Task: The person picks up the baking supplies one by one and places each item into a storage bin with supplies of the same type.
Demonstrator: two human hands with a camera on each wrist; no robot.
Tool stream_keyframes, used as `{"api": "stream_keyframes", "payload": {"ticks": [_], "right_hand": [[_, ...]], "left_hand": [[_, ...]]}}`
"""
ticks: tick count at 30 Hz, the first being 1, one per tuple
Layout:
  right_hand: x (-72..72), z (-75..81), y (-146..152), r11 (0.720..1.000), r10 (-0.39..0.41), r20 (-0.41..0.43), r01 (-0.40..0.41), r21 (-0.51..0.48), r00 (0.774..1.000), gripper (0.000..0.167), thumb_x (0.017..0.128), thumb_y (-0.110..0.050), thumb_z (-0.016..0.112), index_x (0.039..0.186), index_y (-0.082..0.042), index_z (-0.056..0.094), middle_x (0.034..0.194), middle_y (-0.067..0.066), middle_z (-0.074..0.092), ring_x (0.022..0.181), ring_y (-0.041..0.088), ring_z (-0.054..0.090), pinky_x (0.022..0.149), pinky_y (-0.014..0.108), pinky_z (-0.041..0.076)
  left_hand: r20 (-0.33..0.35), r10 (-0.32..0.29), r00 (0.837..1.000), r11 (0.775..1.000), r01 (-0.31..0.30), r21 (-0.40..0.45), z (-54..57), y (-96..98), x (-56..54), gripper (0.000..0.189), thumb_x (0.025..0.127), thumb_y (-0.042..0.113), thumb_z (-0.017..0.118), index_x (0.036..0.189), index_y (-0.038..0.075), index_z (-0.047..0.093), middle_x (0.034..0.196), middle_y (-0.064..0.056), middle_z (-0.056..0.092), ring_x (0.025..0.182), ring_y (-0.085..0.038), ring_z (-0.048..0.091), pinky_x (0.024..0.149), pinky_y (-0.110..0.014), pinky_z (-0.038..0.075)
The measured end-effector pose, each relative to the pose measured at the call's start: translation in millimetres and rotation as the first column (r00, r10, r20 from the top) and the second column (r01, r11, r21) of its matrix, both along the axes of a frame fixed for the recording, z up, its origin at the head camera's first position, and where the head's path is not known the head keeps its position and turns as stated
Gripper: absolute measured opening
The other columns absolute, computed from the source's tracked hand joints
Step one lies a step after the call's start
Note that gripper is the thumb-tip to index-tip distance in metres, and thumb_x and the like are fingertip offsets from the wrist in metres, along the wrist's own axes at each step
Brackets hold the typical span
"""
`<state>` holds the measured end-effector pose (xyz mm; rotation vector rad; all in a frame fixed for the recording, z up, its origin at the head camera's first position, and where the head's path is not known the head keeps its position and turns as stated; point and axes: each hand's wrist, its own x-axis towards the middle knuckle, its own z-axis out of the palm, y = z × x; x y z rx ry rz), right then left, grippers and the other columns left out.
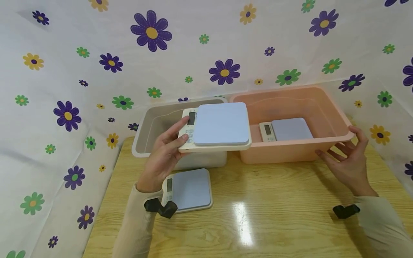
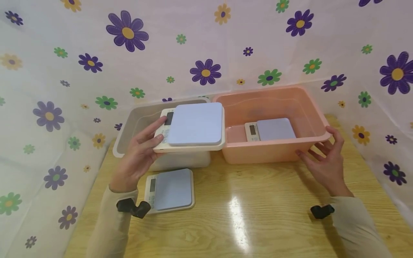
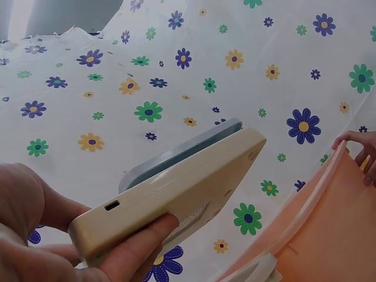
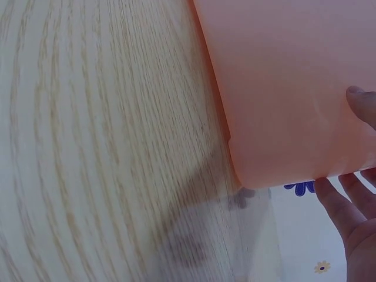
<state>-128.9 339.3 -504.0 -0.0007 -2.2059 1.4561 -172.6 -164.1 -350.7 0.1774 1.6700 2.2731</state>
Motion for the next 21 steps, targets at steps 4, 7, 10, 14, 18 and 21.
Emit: {"api": "stream_keyframes", "payload": {"ticks": [4, 7, 10, 14, 18, 21], "right_hand": [[0.2, -0.3, 0, 1.000, -0.005, 0.013, 0.005, -0.004, 1.000, 0.115, 0.082, 0.021, 0.080, 0.169, -0.023, 0.020, 0.148, -0.014, 0.058, 0.117, -0.012, 0.065, 0.090, 0.007, 0.054], [0.0, -0.4, 0, 1.000, -0.008, 0.021, 0.008, -0.005, 1.000, 0.115, 0.082, 0.021, 0.081, 0.169, -0.024, 0.020, 0.148, -0.015, 0.058, 0.117, -0.012, 0.065, 0.090, 0.006, 0.054], [-0.7, -0.1, 0, 1.000, -0.009, 0.024, 0.009, -0.001, 1.000, 0.115, 0.083, 0.020, 0.081, 0.169, -0.024, 0.020, 0.149, -0.014, 0.058, 0.117, -0.012, 0.064, 0.090, 0.006, 0.054], [-1.9, -0.4, 0, 1.000, 0.000, 0.017, 0.001, -0.007, 1.000, 0.114, 0.083, 0.020, 0.082, 0.169, -0.023, 0.020, 0.150, -0.012, 0.057, 0.117, -0.011, 0.064, 0.090, 0.006, 0.053], [-1.5, -1.1, 1, 1.000, -0.003, 0.004, 0.003, -0.002, 1.000, 0.115, 0.081, 0.021, 0.082, 0.169, -0.021, 0.020, 0.150, -0.011, 0.057, 0.117, -0.012, 0.064, 0.090, 0.006, 0.053], [-1.0, -1.2, 1, 1.000, -0.005, -0.002, 0.005, 0.003, 1.000, 0.115, 0.081, 0.022, 0.082, 0.169, -0.020, 0.020, 0.151, -0.011, 0.057, 0.117, -0.012, 0.064, 0.090, 0.005, 0.053]], "left_hand": [[-0.006, -0.016, 1.000, 1.000, 0.016, 0.004, 0.2, 9.2, -5.1, 0.066, 0.111, -0.007, 0.044, 0.173, 0.011, 0.031, 0.168, -0.012, 0.032, 0.124, -0.020, 0.060, 0.088, -0.026, 0.066], [-0.018, -0.027, 0.999, 1.000, 0.028, 0.014, 0.8, 15.5, -7.9, 0.067, 0.111, -0.009, 0.044, 0.173, 0.011, 0.030, 0.159, -0.012, 0.038, 0.118, -0.018, 0.064, 0.086, -0.026, 0.066], [-0.014, -0.033, 0.999, 0.999, 0.033, 0.018, 2.1, 21.3, -11.0, 0.067, 0.111, -0.008, 0.045, 0.173, 0.012, 0.031, 0.156, -0.012, 0.041, 0.117, -0.017, 0.065, 0.086, -0.026, 0.066], [-0.011, -0.041, 0.999, 0.999, 0.042, 0.008, 5.0, 29.6, -16.1, 0.066, 0.111, -0.006, 0.047, 0.172, 0.015, 0.034, 0.159, -0.014, 0.041, 0.123, -0.021, 0.063, 0.088, -0.027, 0.066], [-0.016, -0.062, 0.998, 0.998, 0.062, 0.011, 6.6, 40.2, -21.3, 0.067, 0.110, -0.006, 0.047, 0.172, 0.015, 0.034, 0.154, -0.014, 0.044, 0.121, -0.021, 0.062, 0.088, -0.027, 0.066], [-0.011, -0.072, 0.997, 0.997, 0.072, 0.016, 6.5, 49.4, -24.1, 0.068, 0.110, -0.007, 0.047, 0.172, 0.014, 0.034, 0.147, -0.012, 0.047, 0.116, -0.018, 0.063, 0.086, -0.026, 0.065]]}}
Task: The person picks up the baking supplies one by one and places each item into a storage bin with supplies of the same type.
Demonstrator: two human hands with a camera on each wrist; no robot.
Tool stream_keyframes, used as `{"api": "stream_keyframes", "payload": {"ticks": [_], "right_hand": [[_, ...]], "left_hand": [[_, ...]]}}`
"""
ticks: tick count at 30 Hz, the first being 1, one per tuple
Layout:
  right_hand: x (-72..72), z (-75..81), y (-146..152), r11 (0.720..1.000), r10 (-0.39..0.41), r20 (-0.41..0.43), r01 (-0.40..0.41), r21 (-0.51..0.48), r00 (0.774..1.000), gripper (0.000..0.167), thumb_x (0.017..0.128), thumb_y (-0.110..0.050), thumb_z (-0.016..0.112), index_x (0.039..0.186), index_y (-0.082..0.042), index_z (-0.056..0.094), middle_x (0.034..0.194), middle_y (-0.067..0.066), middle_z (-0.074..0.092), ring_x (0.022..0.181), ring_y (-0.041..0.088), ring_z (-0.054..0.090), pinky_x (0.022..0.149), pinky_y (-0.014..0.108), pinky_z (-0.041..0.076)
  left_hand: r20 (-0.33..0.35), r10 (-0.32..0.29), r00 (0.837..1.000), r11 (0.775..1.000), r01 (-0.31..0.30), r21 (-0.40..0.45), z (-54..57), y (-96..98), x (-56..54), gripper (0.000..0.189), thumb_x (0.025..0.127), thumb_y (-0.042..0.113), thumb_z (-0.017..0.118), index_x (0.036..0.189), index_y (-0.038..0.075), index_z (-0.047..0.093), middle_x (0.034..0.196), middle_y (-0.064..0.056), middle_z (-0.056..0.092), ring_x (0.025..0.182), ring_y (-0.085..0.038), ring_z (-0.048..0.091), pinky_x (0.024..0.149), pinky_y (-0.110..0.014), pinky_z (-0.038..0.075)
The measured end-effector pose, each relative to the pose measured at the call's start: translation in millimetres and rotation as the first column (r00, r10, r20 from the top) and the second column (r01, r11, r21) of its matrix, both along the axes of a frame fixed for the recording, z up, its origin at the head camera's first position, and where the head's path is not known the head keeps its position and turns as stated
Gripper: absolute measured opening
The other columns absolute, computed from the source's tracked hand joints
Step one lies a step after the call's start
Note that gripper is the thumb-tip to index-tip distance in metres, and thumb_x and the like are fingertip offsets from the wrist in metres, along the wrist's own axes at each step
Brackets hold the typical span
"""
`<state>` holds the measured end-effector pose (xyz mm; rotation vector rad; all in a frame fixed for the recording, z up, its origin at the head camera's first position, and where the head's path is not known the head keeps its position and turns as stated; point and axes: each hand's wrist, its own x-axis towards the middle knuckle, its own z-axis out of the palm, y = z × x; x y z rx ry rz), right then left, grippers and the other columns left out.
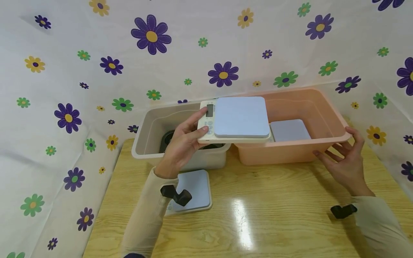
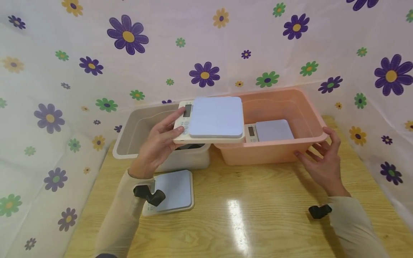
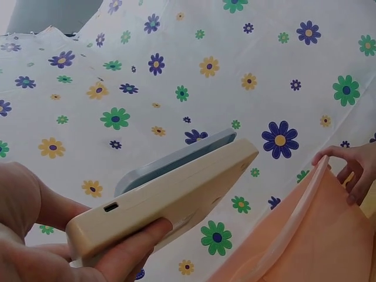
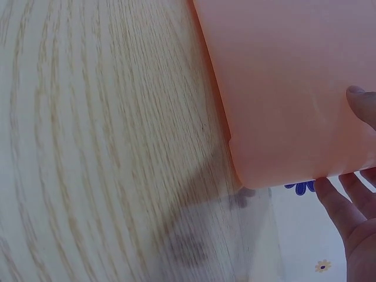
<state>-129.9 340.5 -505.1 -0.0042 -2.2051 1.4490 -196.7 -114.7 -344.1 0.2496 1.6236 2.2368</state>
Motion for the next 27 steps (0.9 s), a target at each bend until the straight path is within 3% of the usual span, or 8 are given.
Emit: {"api": "stream_keyframes", "payload": {"ticks": [10, 16, 23, 25, 27], "right_hand": [[1.4, 0.5, -1, 1.000, 0.002, 0.003, -0.002, -0.014, 1.000, 0.114, 0.083, 0.021, 0.081, 0.169, -0.022, 0.020, 0.148, -0.013, 0.057, 0.117, -0.012, 0.064, 0.090, 0.006, 0.054], [1.1, 0.1, -1, 1.000, -0.018, 0.027, 0.018, -0.007, 0.999, 0.115, 0.083, 0.019, 0.083, 0.169, -0.024, 0.019, 0.151, -0.010, 0.055, 0.117, -0.012, 0.062, 0.089, 0.005, 0.053], [1.1, 1.1, -1, 1.000, -0.015, 0.040, 0.015, -0.007, 0.999, 0.114, 0.084, 0.017, 0.082, 0.169, -0.025, 0.018, 0.151, -0.010, 0.054, 0.118, -0.013, 0.062, 0.088, 0.006, 0.054], [1.4, 1.1, -2, 1.000, -0.015, 0.040, 0.015, -0.009, 0.999, 0.114, 0.084, 0.018, 0.082, 0.169, -0.025, 0.019, 0.149, -0.012, 0.055, 0.117, -0.013, 0.062, 0.088, 0.007, 0.054], [1.9, 1.3, -1, 1.000, -0.015, 0.042, 0.016, -0.009, 0.999, 0.114, 0.085, 0.017, 0.082, 0.169, -0.025, 0.018, 0.149, -0.011, 0.054, 0.117, -0.013, 0.062, 0.089, 0.006, 0.054]], "left_hand": [[0.028, -0.050, 0.998, 0.999, 0.050, -0.002, 0.1, 32.8, -9.4, 0.067, 0.112, -0.005, 0.049, 0.173, 0.019, 0.035, 0.147, -0.015, 0.050, 0.108, -0.015, 0.067, 0.085, -0.021, 0.065], [0.058, -0.053, 0.997, 0.999, 0.053, 0.000, 1.3, 56.5, -16.3, 0.067, 0.111, -0.005, 0.052, 0.171, 0.020, 0.038, 0.146, -0.016, 0.052, 0.097, -0.013, 0.070, 0.076, -0.018, 0.062], [0.069, -0.013, 0.998, 0.998, 0.017, -0.054, -1.6, 87.4, -25.7, 0.063, 0.109, -0.002, 0.060, 0.168, 0.018, 0.046, 0.125, -0.011, 0.060, 0.084, -0.010, 0.066, 0.066, -0.015, 0.055], [0.075, -0.003, 0.997, 0.998, 0.007, -0.058, -4.1, 96.7, -30.3, 0.064, 0.108, -0.002, 0.062, 0.167, 0.017, 0.047, 0.129, -0.010, 0.061, 0.091, -0.012, 0.070, 0.072, -0.016, 0.059], [0.091, 0.001, 0.996, 0.998, 0.004, -0.060, -6.2, 106.0, -34.8, 0.064, 0.107, -0.003, 0.063, 0.167, 0.017, 0.048, 0.140, -0.013, 0.062, 0.107, -0.020, 0.075, 0.087, -0.023, 0.064]]}}
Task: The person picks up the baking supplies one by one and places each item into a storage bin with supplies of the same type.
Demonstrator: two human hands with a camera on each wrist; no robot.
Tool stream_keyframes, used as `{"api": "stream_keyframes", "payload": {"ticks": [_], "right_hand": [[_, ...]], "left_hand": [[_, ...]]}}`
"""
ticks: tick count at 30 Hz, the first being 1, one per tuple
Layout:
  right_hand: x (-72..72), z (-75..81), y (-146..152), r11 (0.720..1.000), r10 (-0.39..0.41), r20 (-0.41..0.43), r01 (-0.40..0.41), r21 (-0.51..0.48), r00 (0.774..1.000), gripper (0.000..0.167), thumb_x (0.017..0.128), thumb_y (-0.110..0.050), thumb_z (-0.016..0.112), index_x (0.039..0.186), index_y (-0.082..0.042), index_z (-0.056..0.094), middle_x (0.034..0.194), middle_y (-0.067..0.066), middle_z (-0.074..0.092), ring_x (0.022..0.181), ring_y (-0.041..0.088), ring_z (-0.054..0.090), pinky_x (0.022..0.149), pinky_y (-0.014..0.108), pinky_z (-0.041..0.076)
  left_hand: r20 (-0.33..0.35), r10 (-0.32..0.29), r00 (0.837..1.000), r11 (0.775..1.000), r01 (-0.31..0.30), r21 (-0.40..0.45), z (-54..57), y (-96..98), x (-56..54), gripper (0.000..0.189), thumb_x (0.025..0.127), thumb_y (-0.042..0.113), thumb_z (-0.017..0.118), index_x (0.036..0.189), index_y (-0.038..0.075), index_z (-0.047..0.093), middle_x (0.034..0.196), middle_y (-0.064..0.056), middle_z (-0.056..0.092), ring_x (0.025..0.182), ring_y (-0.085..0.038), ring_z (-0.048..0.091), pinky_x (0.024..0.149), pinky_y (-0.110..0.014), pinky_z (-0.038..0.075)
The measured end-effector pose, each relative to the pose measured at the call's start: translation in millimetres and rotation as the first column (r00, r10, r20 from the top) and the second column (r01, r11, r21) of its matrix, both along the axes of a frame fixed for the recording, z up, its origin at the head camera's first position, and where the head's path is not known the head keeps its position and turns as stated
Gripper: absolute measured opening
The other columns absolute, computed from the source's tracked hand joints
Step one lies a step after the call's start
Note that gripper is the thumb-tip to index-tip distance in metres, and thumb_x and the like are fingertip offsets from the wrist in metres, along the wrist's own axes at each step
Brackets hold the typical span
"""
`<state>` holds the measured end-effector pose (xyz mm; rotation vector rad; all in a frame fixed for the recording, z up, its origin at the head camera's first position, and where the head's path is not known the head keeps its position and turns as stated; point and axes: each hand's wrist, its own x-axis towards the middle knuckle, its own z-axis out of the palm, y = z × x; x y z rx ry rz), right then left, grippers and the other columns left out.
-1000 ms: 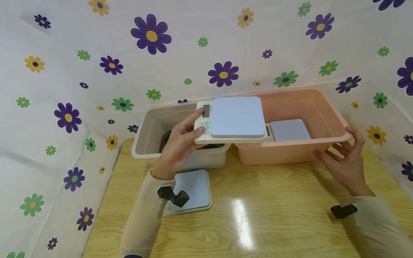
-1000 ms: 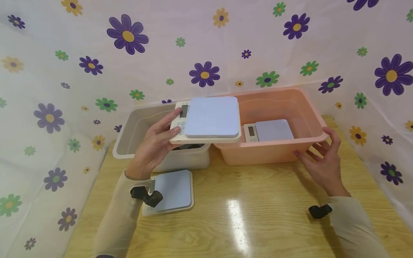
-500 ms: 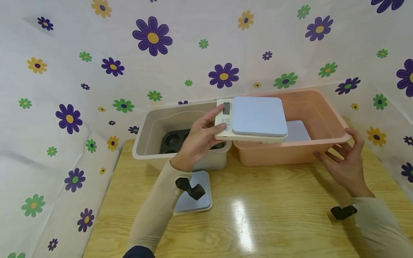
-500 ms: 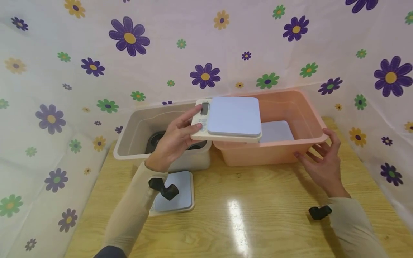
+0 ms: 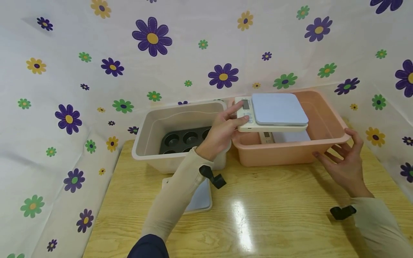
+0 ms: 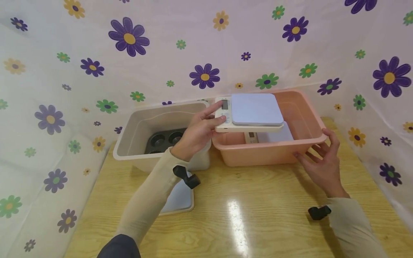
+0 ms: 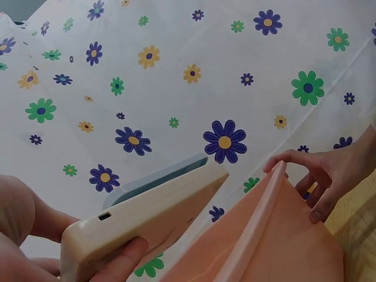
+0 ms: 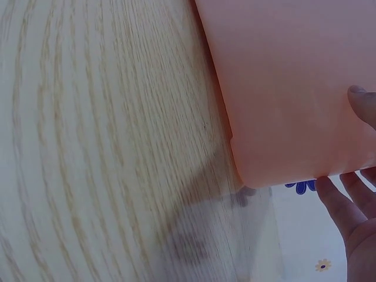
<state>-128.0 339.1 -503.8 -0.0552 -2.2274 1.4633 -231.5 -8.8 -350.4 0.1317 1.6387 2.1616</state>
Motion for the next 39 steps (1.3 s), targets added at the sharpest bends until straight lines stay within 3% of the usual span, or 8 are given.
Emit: {"api": "stream_keyframes", "payload": {"ticks": [3, 5, 11, 15, 19, 24, 29, 39], "right_hand": [[0.6, -0.3, 1, 1.000, -0.003, -0.001, 0.003, 0.006, 1.000, 0.114, 0.085, 0.017, 0.083, 0.169, -0.025, 0.018, 0.152, -0.009, 0.055, 0.118, -0.013, 0.061, 0.089, 0.006, 0.053], [0.6, -0.7, 2, 1.000, -0.003, -0.004, 0.003, 0.013, 1.000, 0.113, 0.085, 0.017, 0.082, 0.169, -0.025, 0.018, 0.154, -0.006, 0.054, 0.118, -0.013, 0.061, 0.089, 0.006, 0.053], [-0.3, -2.4, 1, 1.000, 0.010, 0.001, -0.010, 0.005, 1.000, 0.113, 0.086, 0.016, 0.082, 0.169, -0.025, 0.018, 0.154, -0.005, 0.053, 0.119, -0.013, 0.061, 0.089, 0.007, 0.053], [-0.9, -2.5, 1, 1.000, 0.014, -0.003, -0.014, 0.006, 1.000, 0.112, 0.087, 0.016, 0.081, 0.169, -0.025, 0.018, 0.155, -0.005, 0.053, 0.119, -0.013, 0.061, 0.089, 0.007, 0.054], [-1.7, -2.3, 0, 1.000, 0.014, -0.008, -0.014, 0.003, 1.000, 0.111, 0.087, 0.016, 0.081, 0.169, -0.025, 0.018, 0.153, -0.008, 0.053, 0.119, -0.013, 0.061, 0.089, 0.007, 0.054], [-1.5, -2.4, -1, 1.000, 0.006, -0.011, -0.006, -0.008, 1.000, 0.112, 0.086, 0.017, 0.081, 0.169, -0.024, 0.018, 0.150, -0.012, 0.053, 0.119, -0.012, 0.062, 0.089, 0.007, 0.054], [-0.3, -1.9, -2, 1.000, 0.010, -0.015, -0.010, -0.016, 1.000, 0.111, 0.086, 0.019, 0.080, 0.168, -0.024, 0.019, 0.149, -0.013, 0.054, 0.119, -0.012, 0.062, 0.089, 0.007, 0.054], [0.1, -3.1, -2, 1.000, 0.001, -0.017, -0.001, -0.019, 1.000, 0.112, 0.086, 0.019, 0.080, 0.169, -0.025, 0.019, 0.145, -0.016, 0.056, 0.118, -0.012, 0.063, 0.090, 0.008, 0.054]], "left_hand": [[0.028, 0.002, 1.000, 1.000, -0.002, 0.008, -2.5, 13.7, -5.7, 0.064, 0.107, -0.003, 0.063, 0.166, 0.017, 0.049, 0.161, -0.014, 0.055, 0.137, -0.030, 0.068, 0.110, -0.039, 0.059], [0.042, 0.003, 0.999, 1.000, -0.003, 0.000, -3.7, 21.0, -7.9, 0.063, 0.107, -0.002, 0.063, 0.166, 0.018, 0.050, 0.165, -0.014, 0.054, 0.144, -0.034, 0.063, 0.118, -0.046, 0.053], [0.058, -0.010, 0.998, 0.999, 0.012, -0.043, -10.4, 37.3, -14.8, 0.060, 0.109, 0.002, 0.062, 0.165, 0.019, 0.050, 0.159, -0.013, 0.060, 0.126, -0.026, 0.071, 0.114, -0.043, 0.057], [0.067, -0.010, 0.998, 0.998, 0.013, -0.054, -14.1, 49.8, -18.9, 0.060, 0.108, 0.003, 0.064, 0.165, 0.017, 0.051, 0.150, -0.014, 0.067, 0.106, -0.018, 0.072, 0.096, -0.031, 0.065], [0.067, -0.013, 0.998, 0.997, 0.018, -0.079, -16.8, 60.9, -21.2, 0.059, 0.107, 0.004, 0.065, 0.164, 0.017, 0.053, 0.141, -0.012, 0.071, 0.096, -0.014, 0.070, 0.082, -0.025, 0.060], [0.070, -0.036, 0.997, 0.998, 0.040, -0.057, -20.2, 71.6, -22.7, 0.060, 0.108, 0.001, 0.062, 0.165, 0.016, 0.050, 0.145, -0.014, 0.070, 0.100, -0.016, 0.070, 0.097, -0.036, 0.060], [0.076, -0.052, 0.996, 0.998, 0.054, -0.023, -24.0, 78.9, -24.5, 0.062, 0.108, -0.002, 0.058, 0.167, 0.012, 0.046, 0.155, -0.020, 0.063, 0.123, -0.029, 0.071, 0.119, -0.053, 0.052], [0.126, -0.082, 0.989, 0.995, 0.089, -0.052, -28.6, 87.6, -30.8, 0.060, 0.108, -0.002, 0.056, 0.166, 0.011, 0.047, 0.157, -0.014, 0.060, 0.106, -0.021, 0.064, 0.109, -0.043, 0.055]]}}
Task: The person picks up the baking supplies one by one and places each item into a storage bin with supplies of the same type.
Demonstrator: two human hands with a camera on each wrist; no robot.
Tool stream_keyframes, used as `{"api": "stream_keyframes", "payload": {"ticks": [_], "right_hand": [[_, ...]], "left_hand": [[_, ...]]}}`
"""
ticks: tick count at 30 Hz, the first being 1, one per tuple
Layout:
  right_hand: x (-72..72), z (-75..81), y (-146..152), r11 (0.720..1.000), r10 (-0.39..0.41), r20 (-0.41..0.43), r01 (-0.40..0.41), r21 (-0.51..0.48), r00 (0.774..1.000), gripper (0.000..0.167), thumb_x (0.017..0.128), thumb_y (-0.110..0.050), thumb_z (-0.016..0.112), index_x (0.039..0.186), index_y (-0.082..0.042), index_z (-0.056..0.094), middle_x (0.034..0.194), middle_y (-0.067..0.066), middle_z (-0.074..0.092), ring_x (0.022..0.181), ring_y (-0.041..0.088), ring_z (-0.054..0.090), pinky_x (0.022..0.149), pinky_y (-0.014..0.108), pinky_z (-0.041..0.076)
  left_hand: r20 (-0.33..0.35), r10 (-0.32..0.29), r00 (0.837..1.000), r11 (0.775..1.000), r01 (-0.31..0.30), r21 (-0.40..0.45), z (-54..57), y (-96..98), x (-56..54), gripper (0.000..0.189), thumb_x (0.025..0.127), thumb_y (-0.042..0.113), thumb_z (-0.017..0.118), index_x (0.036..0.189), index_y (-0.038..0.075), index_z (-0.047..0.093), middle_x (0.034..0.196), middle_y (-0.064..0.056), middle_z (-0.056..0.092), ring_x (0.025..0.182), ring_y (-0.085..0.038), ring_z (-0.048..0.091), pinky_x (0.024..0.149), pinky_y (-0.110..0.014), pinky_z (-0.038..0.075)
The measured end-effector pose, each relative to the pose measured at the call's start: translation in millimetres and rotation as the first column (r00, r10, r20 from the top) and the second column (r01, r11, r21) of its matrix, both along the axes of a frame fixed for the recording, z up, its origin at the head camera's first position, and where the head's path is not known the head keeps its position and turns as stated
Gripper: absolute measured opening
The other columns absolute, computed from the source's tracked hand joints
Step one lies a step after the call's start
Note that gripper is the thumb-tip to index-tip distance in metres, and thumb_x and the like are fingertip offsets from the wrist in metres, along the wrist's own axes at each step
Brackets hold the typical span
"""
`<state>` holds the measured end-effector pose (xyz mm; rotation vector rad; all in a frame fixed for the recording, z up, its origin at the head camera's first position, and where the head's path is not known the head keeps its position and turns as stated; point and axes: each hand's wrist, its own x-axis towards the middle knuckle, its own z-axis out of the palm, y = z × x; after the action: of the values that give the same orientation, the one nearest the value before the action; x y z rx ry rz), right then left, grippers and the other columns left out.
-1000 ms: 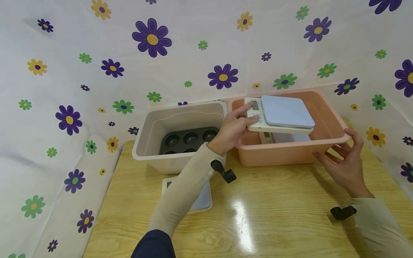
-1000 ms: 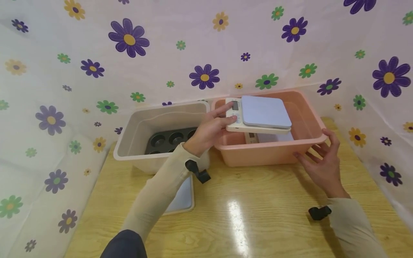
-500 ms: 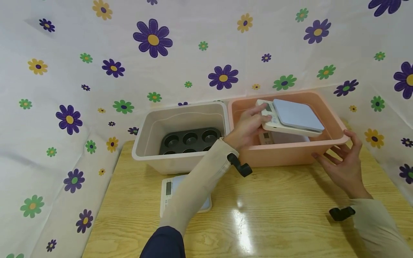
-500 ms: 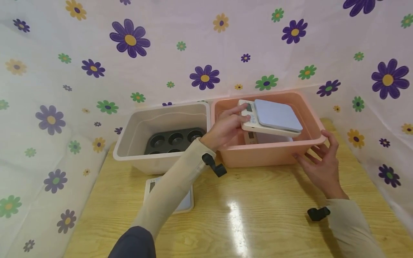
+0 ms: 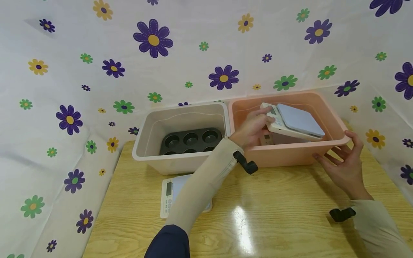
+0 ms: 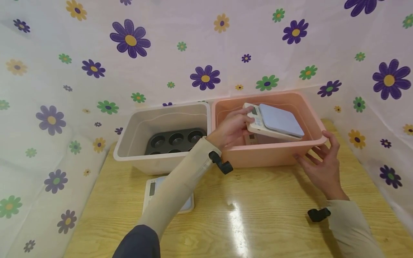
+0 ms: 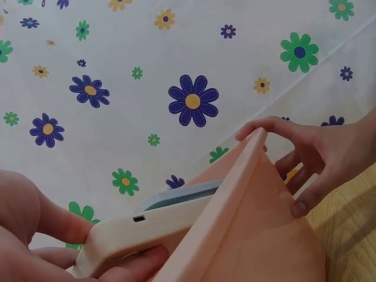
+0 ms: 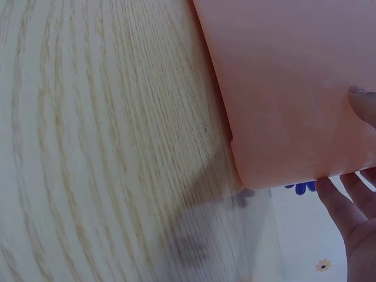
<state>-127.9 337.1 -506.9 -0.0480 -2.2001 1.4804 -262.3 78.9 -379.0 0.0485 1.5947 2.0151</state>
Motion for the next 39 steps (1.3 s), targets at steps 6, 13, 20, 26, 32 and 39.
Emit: {"api": "stream_keyframes", "payload": {"ticks": [6, 13, 20, 26, 32, 39], "right_hand": [[-0.4, 1.0, -1, 1.000, -0.012, -0.001, 0.012, -0.007, 1.000, 0.113, 0.085, 0.020, 0.080, 0.168, -0.026, 0.019, 0.147, -0.013, 0.054, 0.118, -0.012, 0.063, 0.090, 0.008, 0.054], [0.2, -0.5, -2, 1.000, -0.007, -0.010, 0.007, -0.009, 1.000, 0.113, 0.083, 0.021, 0.080, 0.168, -0.023, 0.020, 0.148, -0.011, 0.055, 0.118, -0.011, 0.064, 0.089, 0.007, 0.054], [0.5, 0.0, -3, 1.000, -0.005, -0.022, 0.005, -0.002, 1.000, 0.113, 0.082, 0.022, 0.080, 0.168, -0.021, 0.021, 0.151, -0.006, 0.057, 0.119, -0.010, 0.064, 0.090, 0.008, 0.054], [1.0, 1.4, -3, 1.000, -0.005, -0.040, 0.005, 0.003, 0.999, 0.112, 0.081, 0.025, 0.078, 0.168, -0.019, 0.022, 0.148, -0.009, 0.059, 0.119, -0.009, 0.065, 0.091, 0.008, 0.054], [1.5, 1.4, -4, 1.000, -0.007, -0.026, 0.007, -0.015, 1.000, 0.112, 0.082, 0.024, 0.079, 0.168, -0.020, 0.022, 0.145, -0.011, 0.061, 0.118, -0.009, 0.066, 0.091, 0.008, 0.055], [1.1, 1.1, -3, 1.000, 0.001, -0.039, -0.001, -0.003, 0.999, 0.111, 0.083, 0.023, 0.079, 0.168, -0.020, 0.022, 0.146, -0.013, 0.060, 0.118, -0.010, 0.065, 0.090, 0.006, 0.054]], "left_hand": [[0.011, -0.021, 1.000, 1.000, 0.021, -0.014, -1.2, 5.4, -1.7, 0.060, 0.108, -0.003, 0.055, 0.166, 0.010, 0.047, 0.154, -0.016, 0.058, 0.107, -0.023, 0.062, 0.118, -0.049, 0.053], [-0.006, -0.060, 0.998, 0.995, 0.059, -0.077, -3.6, 8.6, -1.6, 0.061, 0.107, -0.003, 0.059, 0.165, 0.011, 0.049, 0.126, -0.010, 0.064, 0.090, -0.020, 0.063, 0.092, -0.036, 0.057], [-0.117, -0.361, 0.925, 0.867, 0.287, -0.408, 8.7, 1.5, 1.0, 0.073, 0.109, 0.020, 0.065, 0.174, 0.024, 0.031, 0.173, -0.001, 0.045, 0.100, -0.017, 0.061, 0.115, -0.047, 0.056], [-0.138, -0.513, 0.847, 0.745, 0.360, -0.561, 21.9, -8.8, 0.4, 0.073, 0.113, 0.039, 0.057, 0.176, 0.027, 0.023, 0.182, 0.013, 0.025, 0.162, -0.024, 0.041, 0.125, -0.055, 0.047], [-0.143, -0.452, 0.880, 0.809, 0.337, -0.482, 20.5, -19.8, -0.6, 0.071, 0.114, 0.035, 0.056, 0.176, 0.022, 0.024, 0.183, 0.004, 0.027, 0.165, -0.026, 0.036, 0.126, -0.058, 0.045], [-0.240, -0.407, 0.882, 0.882, 0.311, -0.353, 18.1, -36.4, -0.1, 0.068, 0.114, 0.028, 0.056, 0.174, 0.013, 0.029, 0.178, -0.010, 0.037, 0.154, -0.042, 0.049, 0.121, -0.058, 0.050]]}}
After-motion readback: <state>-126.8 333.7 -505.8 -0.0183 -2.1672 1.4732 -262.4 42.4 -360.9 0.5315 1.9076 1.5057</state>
